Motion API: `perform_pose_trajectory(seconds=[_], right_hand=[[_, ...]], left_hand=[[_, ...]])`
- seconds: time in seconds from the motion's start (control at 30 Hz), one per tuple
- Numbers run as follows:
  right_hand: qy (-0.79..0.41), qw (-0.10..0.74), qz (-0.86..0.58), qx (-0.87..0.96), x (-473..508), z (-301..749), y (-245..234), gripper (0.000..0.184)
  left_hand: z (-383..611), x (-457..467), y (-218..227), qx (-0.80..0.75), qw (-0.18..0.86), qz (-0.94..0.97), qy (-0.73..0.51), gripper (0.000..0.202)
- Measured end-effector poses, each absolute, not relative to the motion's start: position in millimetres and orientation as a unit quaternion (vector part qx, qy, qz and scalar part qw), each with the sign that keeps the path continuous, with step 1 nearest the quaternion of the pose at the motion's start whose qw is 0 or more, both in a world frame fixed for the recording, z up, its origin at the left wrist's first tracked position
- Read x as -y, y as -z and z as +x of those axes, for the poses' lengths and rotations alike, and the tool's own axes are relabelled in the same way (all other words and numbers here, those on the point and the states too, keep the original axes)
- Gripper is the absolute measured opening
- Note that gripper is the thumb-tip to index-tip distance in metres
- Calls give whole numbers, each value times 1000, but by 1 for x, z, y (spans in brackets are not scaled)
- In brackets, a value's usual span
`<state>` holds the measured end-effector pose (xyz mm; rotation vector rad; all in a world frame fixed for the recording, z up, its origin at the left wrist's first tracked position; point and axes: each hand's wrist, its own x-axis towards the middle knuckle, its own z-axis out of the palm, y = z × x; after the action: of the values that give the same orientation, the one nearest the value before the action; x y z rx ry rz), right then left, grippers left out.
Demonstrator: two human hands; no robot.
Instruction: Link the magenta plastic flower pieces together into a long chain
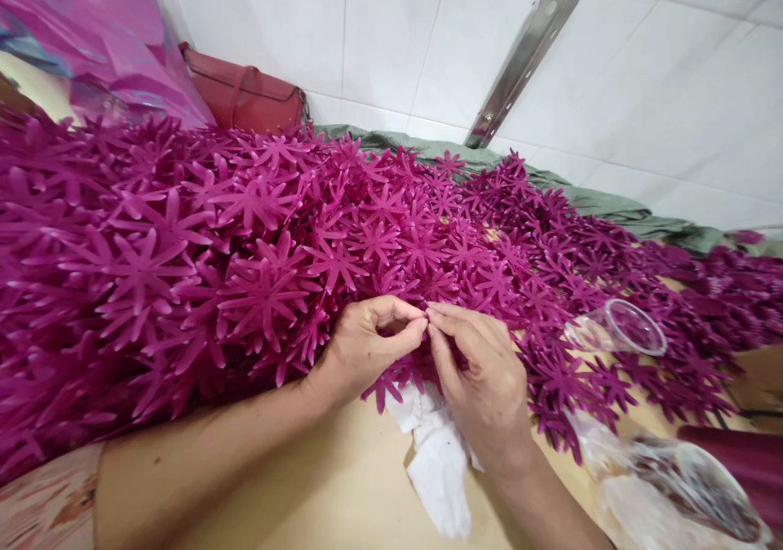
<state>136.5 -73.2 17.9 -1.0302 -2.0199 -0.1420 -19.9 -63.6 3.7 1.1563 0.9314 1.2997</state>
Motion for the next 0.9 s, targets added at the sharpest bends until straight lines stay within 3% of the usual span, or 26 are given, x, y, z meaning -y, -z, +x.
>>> perform_pose_trajectory(seconds=[0.7,0.9], right_hand=[[55,425,-420,800,75,133,-19,15],[50,424,-421,800,77,133,-19,14]], left_hand=[[-21,64,-4,-401,535,511,-540,9],[-24,66,-3,-412,490,555,-532,10]])
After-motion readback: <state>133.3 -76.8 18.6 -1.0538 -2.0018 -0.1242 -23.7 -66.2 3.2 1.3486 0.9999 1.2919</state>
